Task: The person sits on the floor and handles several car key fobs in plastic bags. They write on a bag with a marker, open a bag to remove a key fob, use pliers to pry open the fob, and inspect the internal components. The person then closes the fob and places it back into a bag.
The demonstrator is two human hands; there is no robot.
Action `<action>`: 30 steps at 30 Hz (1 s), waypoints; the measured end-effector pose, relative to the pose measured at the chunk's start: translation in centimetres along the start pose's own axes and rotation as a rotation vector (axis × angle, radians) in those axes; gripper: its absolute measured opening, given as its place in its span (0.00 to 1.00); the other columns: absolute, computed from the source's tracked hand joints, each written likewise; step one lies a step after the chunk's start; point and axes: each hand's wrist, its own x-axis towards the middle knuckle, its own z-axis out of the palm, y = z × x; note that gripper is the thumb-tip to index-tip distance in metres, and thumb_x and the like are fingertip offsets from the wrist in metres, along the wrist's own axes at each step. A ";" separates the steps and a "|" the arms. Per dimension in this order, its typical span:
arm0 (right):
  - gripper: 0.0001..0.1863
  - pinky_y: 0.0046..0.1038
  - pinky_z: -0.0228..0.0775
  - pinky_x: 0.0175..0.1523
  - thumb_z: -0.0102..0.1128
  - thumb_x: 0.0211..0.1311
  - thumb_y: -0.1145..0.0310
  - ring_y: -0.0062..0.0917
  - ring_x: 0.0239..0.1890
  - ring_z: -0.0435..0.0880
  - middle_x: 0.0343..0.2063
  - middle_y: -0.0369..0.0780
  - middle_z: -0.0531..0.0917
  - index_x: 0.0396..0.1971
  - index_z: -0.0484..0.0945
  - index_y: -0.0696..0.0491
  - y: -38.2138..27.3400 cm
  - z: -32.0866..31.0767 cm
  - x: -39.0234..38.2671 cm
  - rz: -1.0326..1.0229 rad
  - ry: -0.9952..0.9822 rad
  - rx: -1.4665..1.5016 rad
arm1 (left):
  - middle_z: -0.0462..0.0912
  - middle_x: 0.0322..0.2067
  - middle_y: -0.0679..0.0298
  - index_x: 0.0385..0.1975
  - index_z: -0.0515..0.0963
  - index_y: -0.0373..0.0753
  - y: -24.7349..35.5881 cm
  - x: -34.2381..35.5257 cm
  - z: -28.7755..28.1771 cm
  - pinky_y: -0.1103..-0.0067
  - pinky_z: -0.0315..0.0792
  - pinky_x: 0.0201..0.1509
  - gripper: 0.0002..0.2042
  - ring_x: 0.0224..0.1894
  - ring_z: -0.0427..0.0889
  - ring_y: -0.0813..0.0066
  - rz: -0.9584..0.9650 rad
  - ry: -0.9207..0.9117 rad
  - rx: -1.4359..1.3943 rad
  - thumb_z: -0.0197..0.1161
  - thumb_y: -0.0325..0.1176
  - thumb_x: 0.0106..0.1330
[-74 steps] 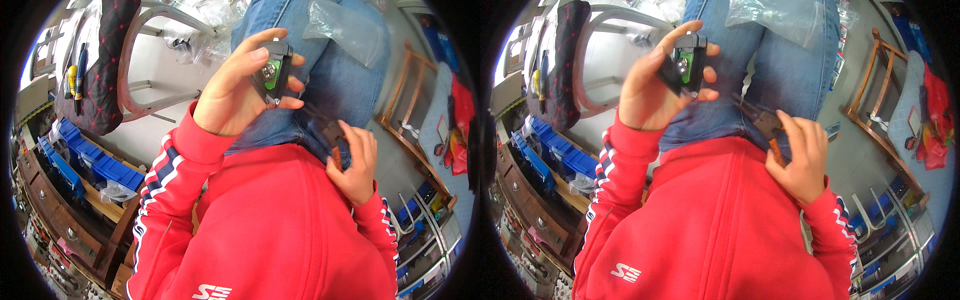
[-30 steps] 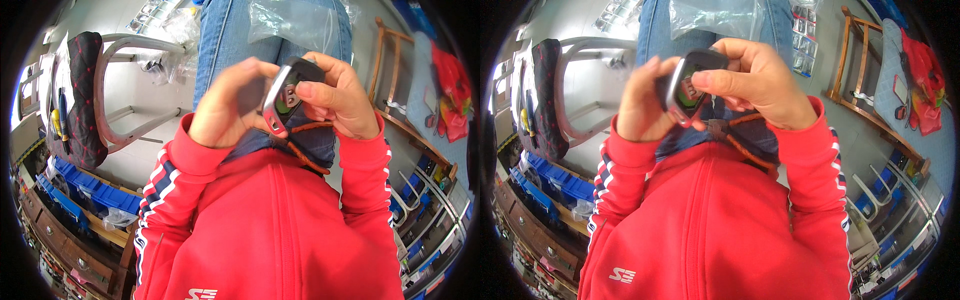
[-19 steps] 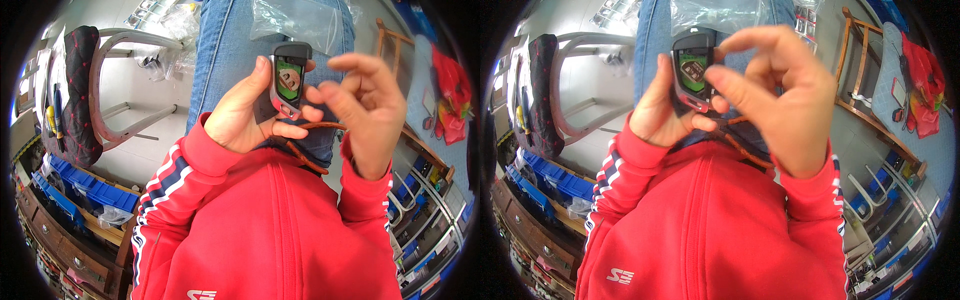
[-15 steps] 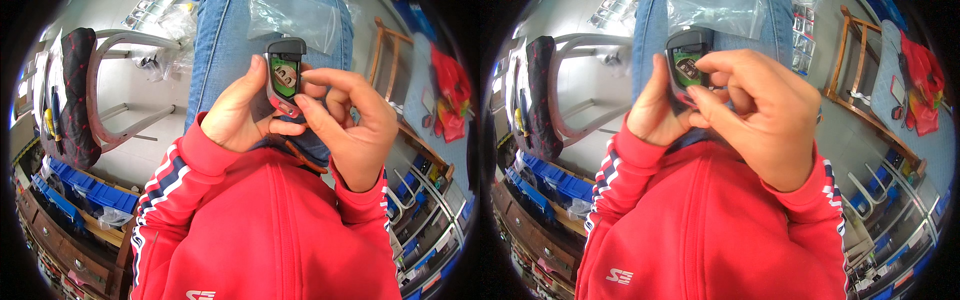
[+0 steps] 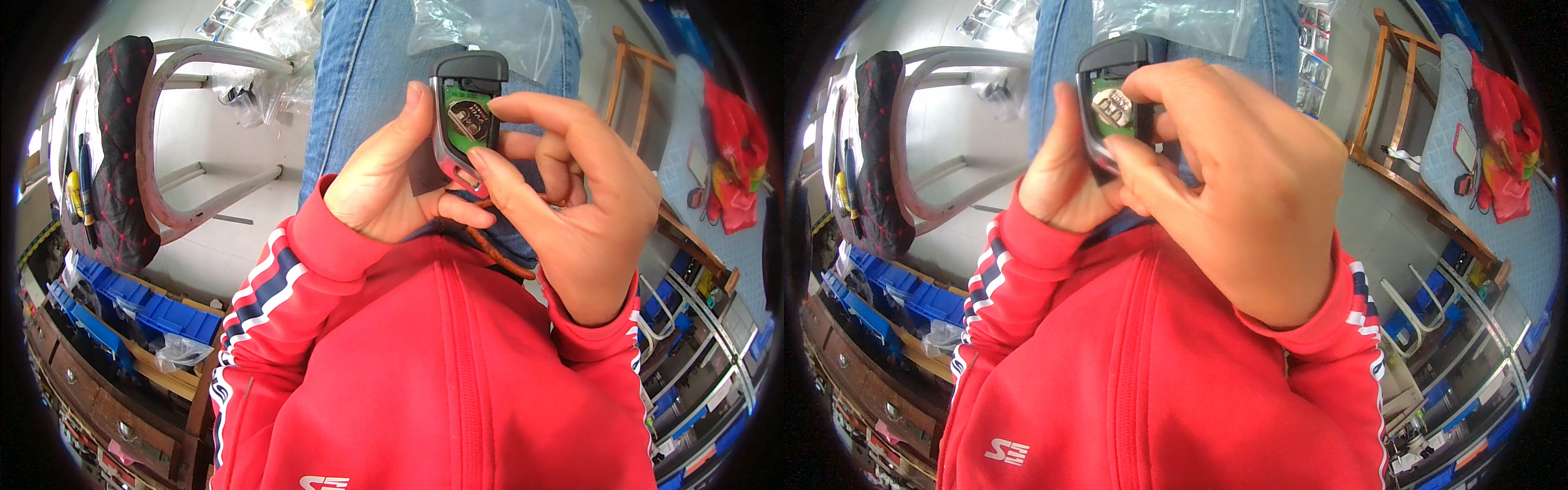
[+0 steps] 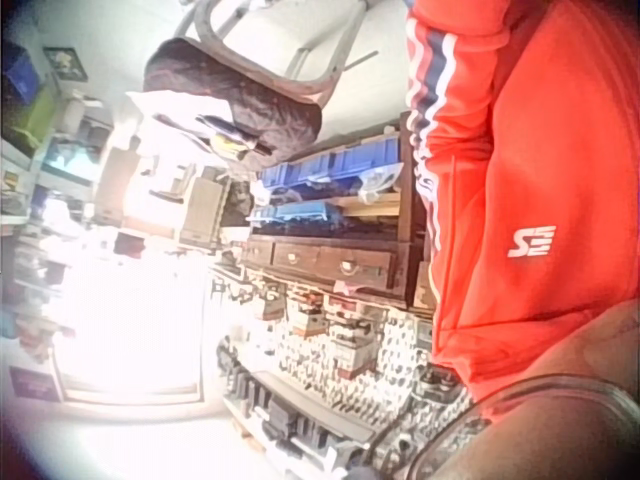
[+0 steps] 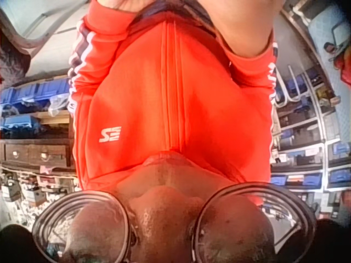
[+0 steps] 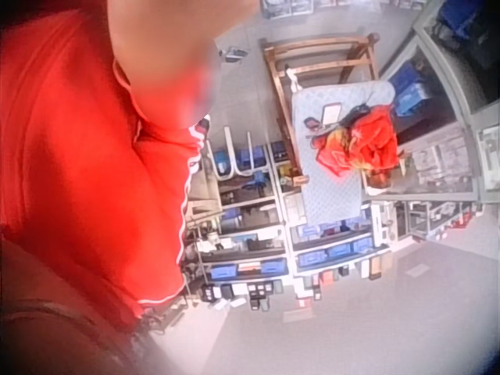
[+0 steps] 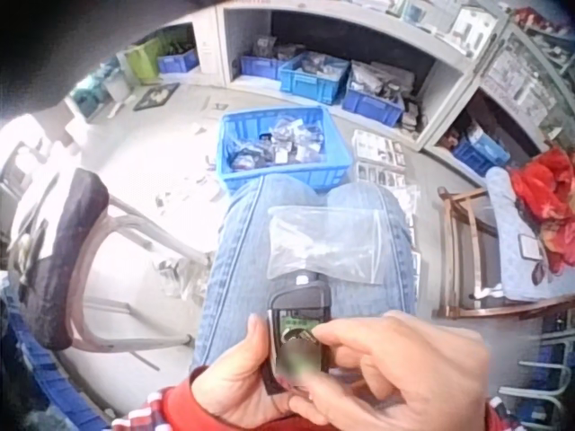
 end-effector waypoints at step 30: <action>0.17 0.09 0.53 0.23 0.66 0.40 0.82 0.06 0.17 0.65 0.11 0.27 0.58 0.35 0.77 0.57 -0.2 0.1 -0.1 0.016 0.004 -0.001 | 0.73 0.46 0.56 0.56 0.60 0.39 -0.2 0.0 0.8 0.74 0.80 0.38 0.32 0.41 0.77 0.71 0.045 0.078 0.265 0.45 0.58 0.61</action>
